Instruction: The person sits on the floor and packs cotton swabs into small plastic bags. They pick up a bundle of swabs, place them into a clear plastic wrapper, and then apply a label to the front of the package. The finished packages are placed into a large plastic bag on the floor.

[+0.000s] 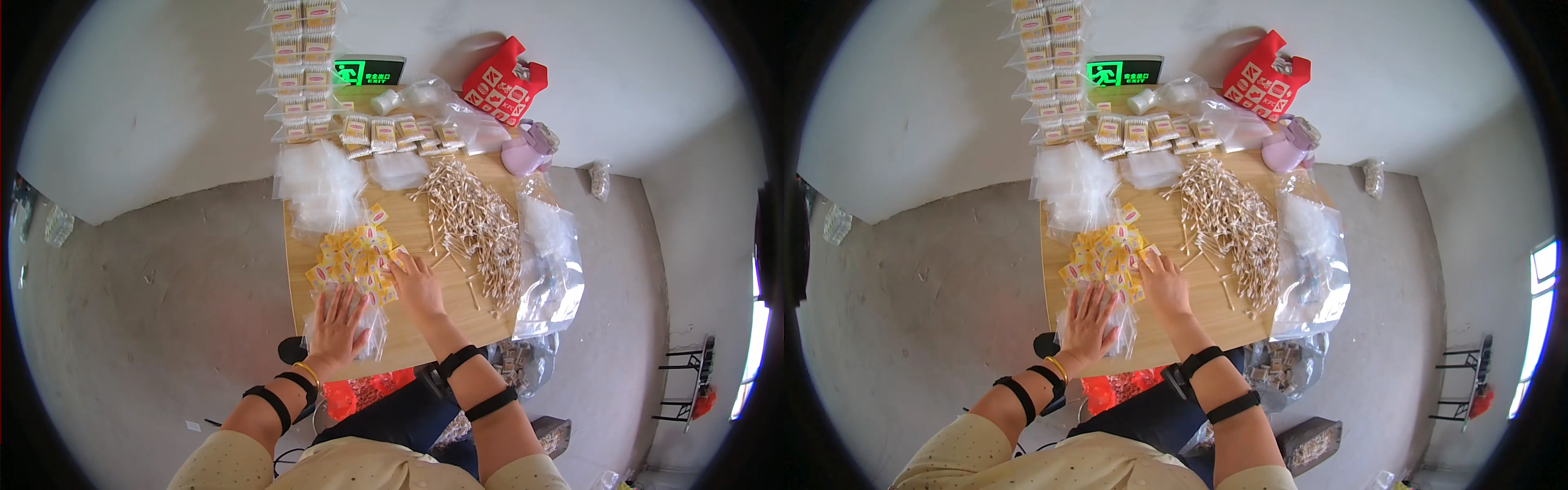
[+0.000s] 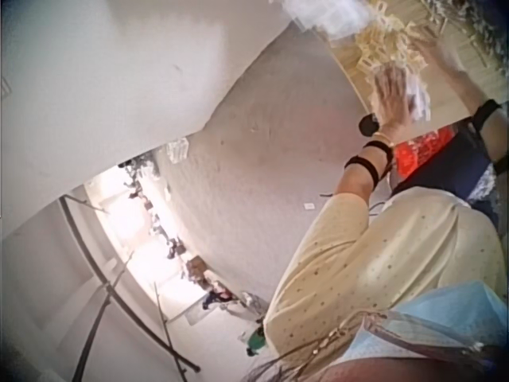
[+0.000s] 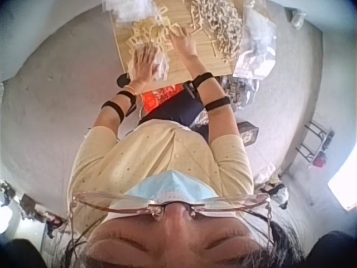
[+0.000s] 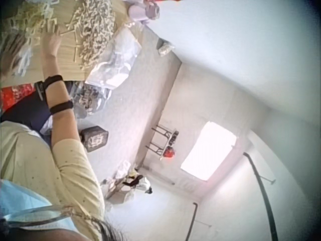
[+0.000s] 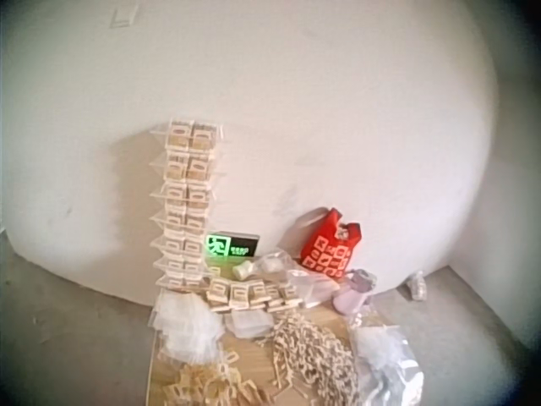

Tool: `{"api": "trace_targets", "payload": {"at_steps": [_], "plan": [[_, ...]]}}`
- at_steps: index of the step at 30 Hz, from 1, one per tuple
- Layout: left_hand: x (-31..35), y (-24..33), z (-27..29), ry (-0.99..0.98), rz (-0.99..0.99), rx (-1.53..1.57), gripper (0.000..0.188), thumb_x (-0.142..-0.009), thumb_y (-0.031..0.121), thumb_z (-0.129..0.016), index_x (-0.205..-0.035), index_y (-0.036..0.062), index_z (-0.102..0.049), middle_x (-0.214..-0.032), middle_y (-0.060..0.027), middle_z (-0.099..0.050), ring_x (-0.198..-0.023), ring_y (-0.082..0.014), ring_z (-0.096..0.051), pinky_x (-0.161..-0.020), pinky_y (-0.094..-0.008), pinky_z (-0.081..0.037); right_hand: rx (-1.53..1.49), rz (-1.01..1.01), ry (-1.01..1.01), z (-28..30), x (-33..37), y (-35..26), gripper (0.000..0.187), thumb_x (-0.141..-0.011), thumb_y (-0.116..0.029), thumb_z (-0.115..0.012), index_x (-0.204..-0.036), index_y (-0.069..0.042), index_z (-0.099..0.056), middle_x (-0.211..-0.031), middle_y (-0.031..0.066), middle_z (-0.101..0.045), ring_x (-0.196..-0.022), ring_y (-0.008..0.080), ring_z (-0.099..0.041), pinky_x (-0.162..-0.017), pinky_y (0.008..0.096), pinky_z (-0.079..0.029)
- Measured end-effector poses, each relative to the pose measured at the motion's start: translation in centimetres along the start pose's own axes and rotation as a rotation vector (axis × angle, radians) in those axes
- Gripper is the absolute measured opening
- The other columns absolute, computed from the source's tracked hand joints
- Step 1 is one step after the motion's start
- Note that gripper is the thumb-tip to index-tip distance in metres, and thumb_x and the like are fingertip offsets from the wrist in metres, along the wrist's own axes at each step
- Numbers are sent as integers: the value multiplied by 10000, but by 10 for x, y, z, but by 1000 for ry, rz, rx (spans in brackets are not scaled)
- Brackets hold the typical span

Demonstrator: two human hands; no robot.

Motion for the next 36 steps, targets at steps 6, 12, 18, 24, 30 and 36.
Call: {"api": "trace_targets", "payload": {"at_steps": [6, 12, 18, 24, 30, 36], "plan": [[0, 2, 1, 14, -1, -19, 657, -928, 428, -493, -1488, 132, -319, -1549, -180, -258, -1446, -356, -207, -1157, -577, -103, -126, 42, -64, 9, 17, -7, 262, -791, -135, -660, -1046, -78, -642, -942, 62, -581, -861, 253, -580, -812, 367, -479], [1, -1, -2, 38, 4, -23, 657, -918, 433, -503, -1480, 134, -340, -1544, -177, -272, -1446, -348, -212, -1157, -577, -110, -127, -168, -18, 25, 17, -3, 147, -746, -105, -698, -831, -92, -579, -826, 38, -600, -872, 244, -584, -790, 373, -484], [1, -2, -6, 45, -2, -2, 659, -916, 429, -504, -1483, 138, -334, -1542, -181, -272, -1445, -348, -215, -1156, -580, -106, -164, -174, 103, 25, 13, 3, 119, -736, -110, -724, -813, -86, -636, -885, 11, -630, -903, 227, -596, -755, 373, -504], [1, -1, -5, 5, -20, -26, 681, -943, 468, -467, -1507, 141, -273, -1561, -187, -218, -1452, -360, -184, -1153, -592, -88, -232, -192, 97, 35, 12, -10, 89, -742, -103, -732, -799, -75, -669, -888, 8, -619, -872, 235, -584, -735, 379, -509], [2, -5, -18, -28, -4, -98, 722, -969, 547, -363, -1532, 127, -195, -1585, -177, -154, -1470, -349, -118, -1156, -589, -39, -269, -243, 65, 52, 14, -18, 136, -787, -45, -672, -919, -64, -697, -889, 67, -576, -877, 276, -560, -755, 395, -492], [0, -2, -26, -41, -13, -100, 733, -981, 546, -318, -1543, 109, -146, -1599, -179, -96, -1478, -364, -56, -1154, -586, 17, -404, -304, 91, 46, 22, -14, 216, -824, -61, -634, -1037, -46, -666, -896, 117, -565, -882, 321, -558, -747, 426, -468]]}}
Point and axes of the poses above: each hand's wrist, its own x-axis away from the middle knuckle, its own z-axis out of the back of the hand, y = z × x, the point moved 3 cm from there along -x, towards the middle knuckle
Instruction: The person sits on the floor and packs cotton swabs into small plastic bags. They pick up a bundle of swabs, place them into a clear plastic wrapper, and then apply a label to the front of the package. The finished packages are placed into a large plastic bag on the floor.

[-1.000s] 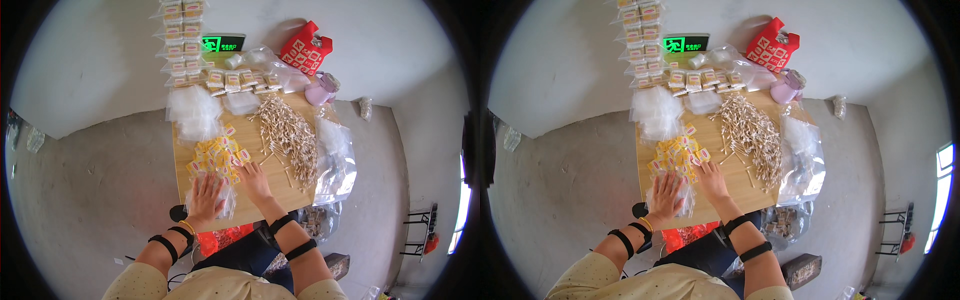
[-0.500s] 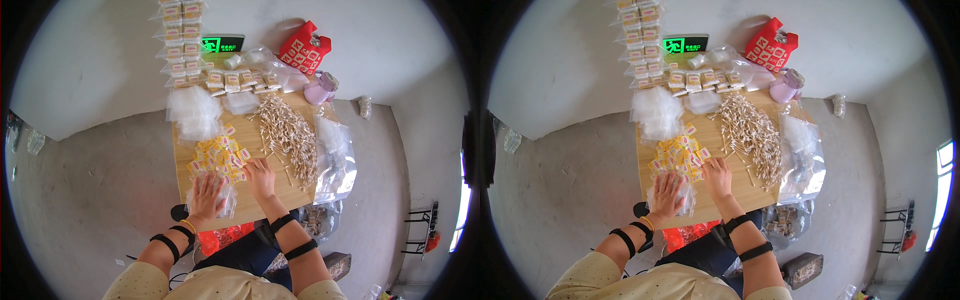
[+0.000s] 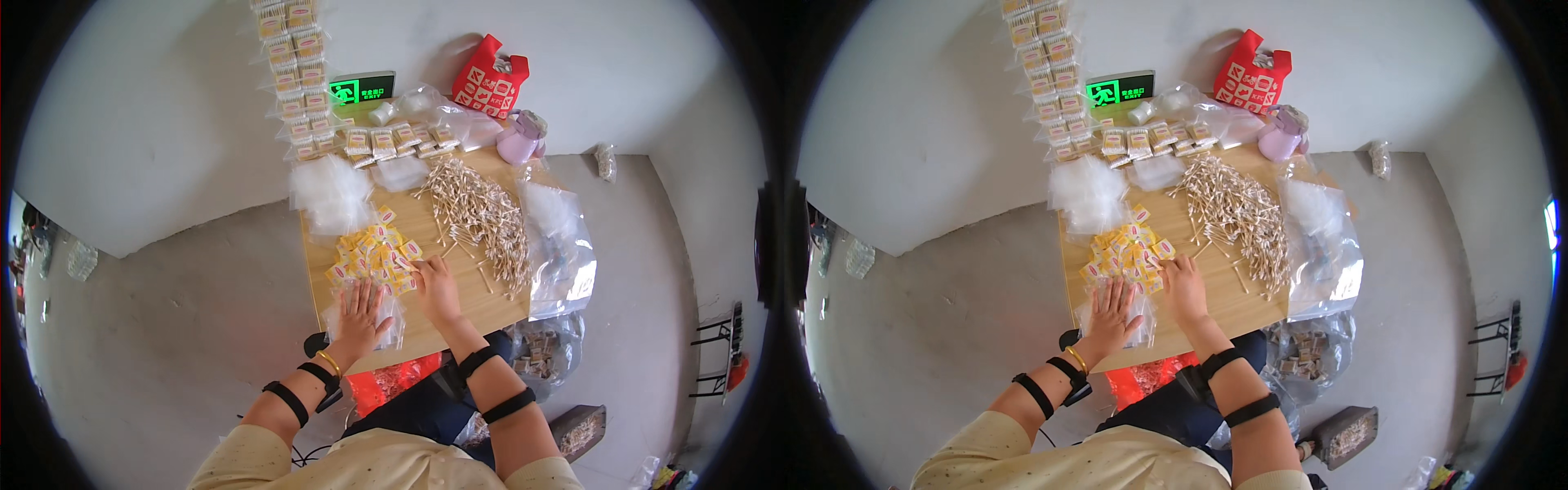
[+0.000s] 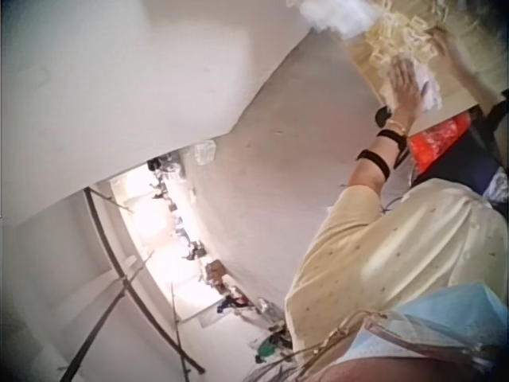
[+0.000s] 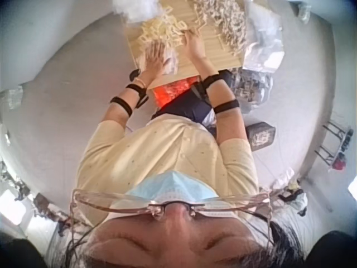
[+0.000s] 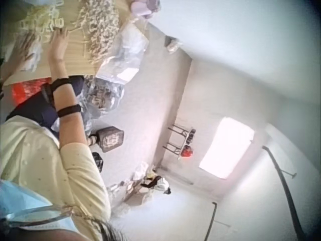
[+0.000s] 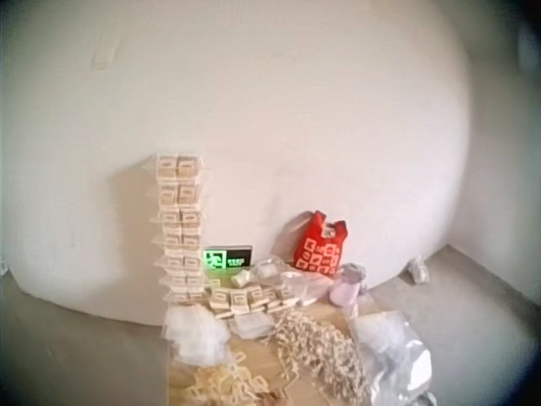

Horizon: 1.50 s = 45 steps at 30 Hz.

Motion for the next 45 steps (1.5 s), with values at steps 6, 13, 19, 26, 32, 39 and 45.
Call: {"api": "trace_targets", "payload": {"at_steps": [6, 13, 19, 26, 32, 39, 45], "plan": [[-1, 12, 56, 272, 19, 160, 663, -989, 490, -347, -1478, 45, -306, -1549, -216, -235, -1434, -383, -218, -1148, -547, -148, 0, -50, 42, 22, 9, -5, 176, -797, -42, -645, -957, -36, -571, -890, 123, -576, -877, 328, -566, -752, 434, -478], [-35, 16, 90, -70, 539, 1473, 387, -915, 393, -644, -848, 11, -646, -784, -47, -647, -766, -120, -588, -746, -267, -456, 84, 252, -48, 30, 16, -37, 122, -777, -91, -648, -845, -63, -552, -862, 80, -573, -863, 286, -568, -746, 382, -479], [-44, 2, 78, -188, 303, 1429, 237, -900, 255, -680, -860, 22, -676, -760, -38, -660, -733, -97, -589, -689, -231, -450, 209, 488, -39, 38, 21, -47, 115, -742, -98, -612, -853, -77, -590, -853, 29, -558, -869, 214, -565, -760, 343, -489], [-42, -5, 97, -423, 355, 1391, 252, -905, 280, -671, -914, 33, -714, -754, -38, -681, -672, -97, -598, -695, -229, -446, 145, 513, -10, 48, 29, -46, 218, -749, -102, -651, -966, -89, -648, -961, 29, -606, -911, 208, -587, -786, 335, -503], [-42, -11, 90, -365, 325, 1360, 287, -926, 329, -641, -907, 55, -727, -816, -38, -705, -692, -75, -611, -704, -221, -428, -16, 290, 10, 52, 25, -42, 162, -763, -90, -706, -907, -77, -632, -943, 49, -604, -886, 262, -584, -766, 372, -507], [-56, -36, 80, -63, 290, 1036, 353, -963, 334, -576, -914, 10, -706, -751, -57, -702, -573, -80, -581, -543, -254, -433, -41, 69, 40, 38, 24, -17, 103, -796, -84, -694, -868, -38, -637, -848, 75, -644, -820, 261, -617, -719, 353, -507], [-81, -50, 69, 194, 338, 704, 282, -938, 336, -597, -999, 69, -662, -661, -50, -645, -583, -176, -612, -570, -339, -474, -412, -528, 45, -11, 21, 27, 193, -830, -146, -696, -986, -32, -687, -843, 111, -710, -739, 223, -681, -676, 328, -520]]}}
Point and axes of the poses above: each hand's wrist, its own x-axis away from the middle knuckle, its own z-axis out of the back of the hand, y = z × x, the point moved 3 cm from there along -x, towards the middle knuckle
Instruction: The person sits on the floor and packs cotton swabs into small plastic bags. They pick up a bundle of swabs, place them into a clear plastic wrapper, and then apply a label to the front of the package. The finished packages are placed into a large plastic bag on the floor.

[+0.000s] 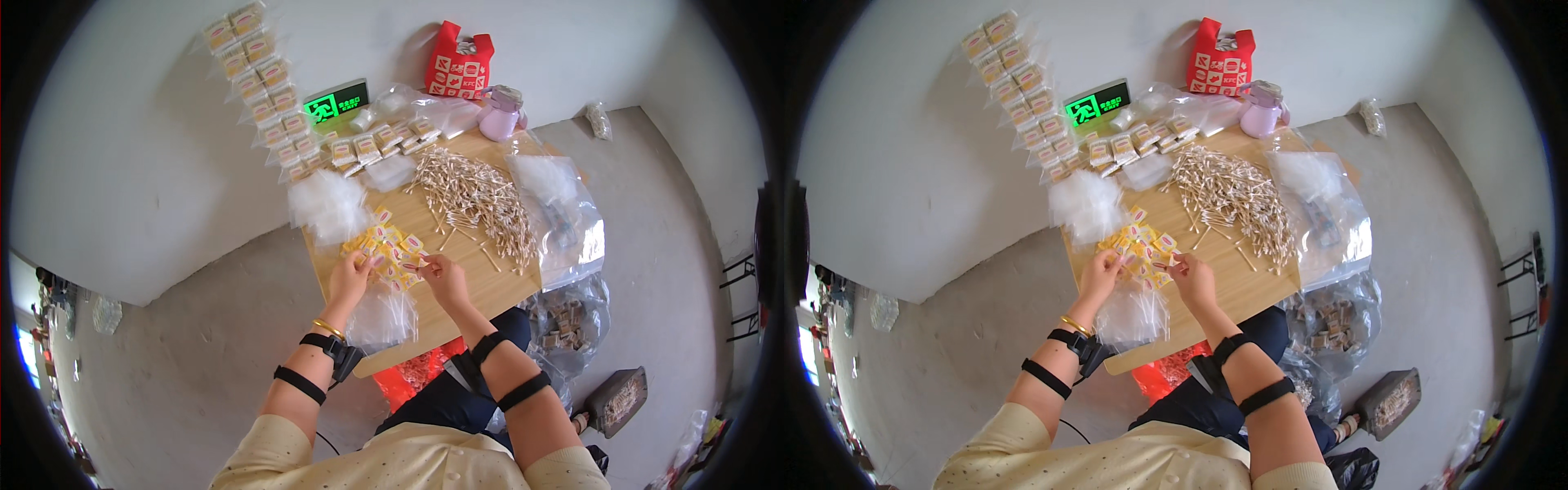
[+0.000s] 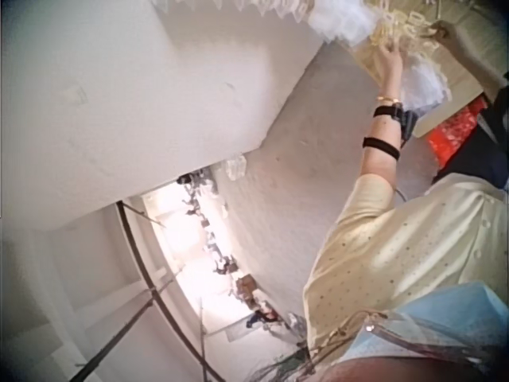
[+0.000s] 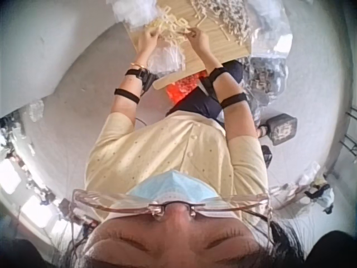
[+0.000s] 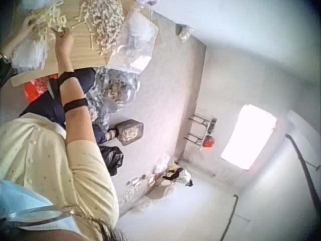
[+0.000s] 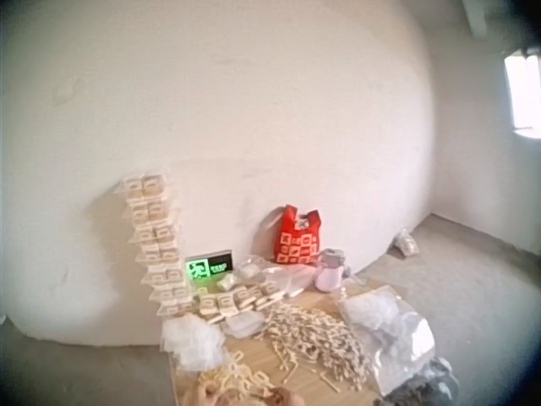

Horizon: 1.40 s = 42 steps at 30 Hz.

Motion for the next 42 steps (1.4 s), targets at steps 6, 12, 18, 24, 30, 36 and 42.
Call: {"api": "trace_targets", "payload": {"at_steps": [6, 12, 18, 24, 30, 36, 42], "plan": [[20, -9, -5, 14, -54, -44, 328, -884, 282, -663, -1157, 113, -594, -739, -40, -634, -617, -169, -607, -614, -338, -492, 91, -27, 88, 54, 12, 32, 200, -858, -171, -671, -958, 1, -693, -783, 106, -707, -702, 191, -676, -637, 308, -518], [51, 37, -44, -524, -90, 170, 327, -914, 198, -648, -1202, 64, -568, -837, -36, -634, -709, -108, -597, -701, -268, -496, -348, -351, 410, 175, 77, 112, 173, -917, -174, -614, -964, -21, -681, -764, 39, -675, -638, 93, -589, -568, 243, -477], [91, 162, -96, -1121, -261, 175, 332, -979, 210, -573, -1235, 2, -546, -1005, -70, -635, -893, -121, -611, -809, -262, -494, -842, -593, 726, 271, 215, 219, 226, -951, -191, -553, -1080, -22, -629, -891, 70, -675, -730, 146, -636, -652, 262, -516], [127, 262, -182, -1294, -455, 180, 330, -983, 245, -562, -1214, 9, -574, -1033, -79, -657, -894, -125, -618, -802, -286, -503, -953, -716, 846, 295, 323, 279, 258, -958, -192, -522, -1129, -21, -614, -987, 115, -681, -878, 216, -671, -753, 331, -553], [195, 358, -301, -1619, -479, 20, 385, -1016, 322, -486, -1248, 27, -574, -1080, -70, -679, -915, -116, -620, -817, -267, -478, -939, -746, 907, 347, 375, 317, 280, -935, -188, -531, -1145, -21, -606, -1037, 134, -684, -896, 225, -678, -765, 328, -555], [240, 353, -430, -1729, -186, -103, 424, -1020, 381, -451, -1267, 59, -574, -1151, -72, -678, -928, -123, -642, -784, -254, -465, -796, -606, 897, 435, 342, 345, 259, -948, -195, -529, -1121, -45, -651, -991, 97, -699, -872, 180, -672, -748, 297, -541], [254, 247, -565, -1585, 48, -146, 447, -1011, 329, -471, -1355, 43, -479, -1192, -75, -641, -956, -141, -637, -776, -280, -479, -809, -641, 884, 471, 282, 400, 237, -920, -200, -559, -1076, -69, -680, -926, 59, -708, -838, 140, -656, -693, 278, -508]]}}
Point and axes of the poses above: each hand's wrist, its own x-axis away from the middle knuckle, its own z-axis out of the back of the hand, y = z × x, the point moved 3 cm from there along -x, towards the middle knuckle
